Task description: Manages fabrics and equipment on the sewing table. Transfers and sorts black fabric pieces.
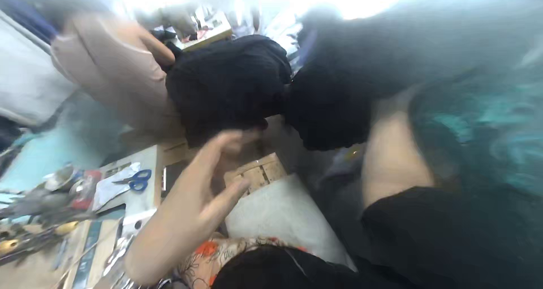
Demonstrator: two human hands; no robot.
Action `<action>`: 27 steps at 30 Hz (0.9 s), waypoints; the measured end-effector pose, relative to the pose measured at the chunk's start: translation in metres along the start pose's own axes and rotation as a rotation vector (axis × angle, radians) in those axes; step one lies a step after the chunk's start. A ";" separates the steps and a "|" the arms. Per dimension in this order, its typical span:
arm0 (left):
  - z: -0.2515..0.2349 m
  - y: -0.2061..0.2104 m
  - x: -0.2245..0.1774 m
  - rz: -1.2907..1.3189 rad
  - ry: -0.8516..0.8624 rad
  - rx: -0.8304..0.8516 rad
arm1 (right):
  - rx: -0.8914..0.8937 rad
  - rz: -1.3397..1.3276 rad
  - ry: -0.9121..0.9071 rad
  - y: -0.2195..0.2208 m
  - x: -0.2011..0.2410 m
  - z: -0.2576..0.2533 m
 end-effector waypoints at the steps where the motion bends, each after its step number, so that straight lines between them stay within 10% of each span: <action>1: 0.021 -0.002 0.019 -0.047 -0.035 0.030 | 0.203 -0.099 -0.114 -0.006 -0.011 -0.022; 6: 0.110 -0.019 0.062 -0.058 -0.255 0.109 | 0.456 -0.289 -0.191 0.003 -0.005 -0.026; 18: 0.289 -0.059 0.002 -0.052 -0.422 -0.035 | 0.312 -0.021 -0.030 -0.015 -0.077 0.082; 27: 0.486 -0.053 -0.063 -0.210 -0.737 -0.783 | 1.717 0.769 0.278 -0.070 -0.293 0.395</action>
Point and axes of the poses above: each hand's wrist, its own z-axis away from the middle knuckle, its own y-axis out of the palm, x = y × z, the point moved 3 cm from there along -z, towards the middle knuckle, and after that the axes turned 10 degrees about -x, right-handed, at the moved point
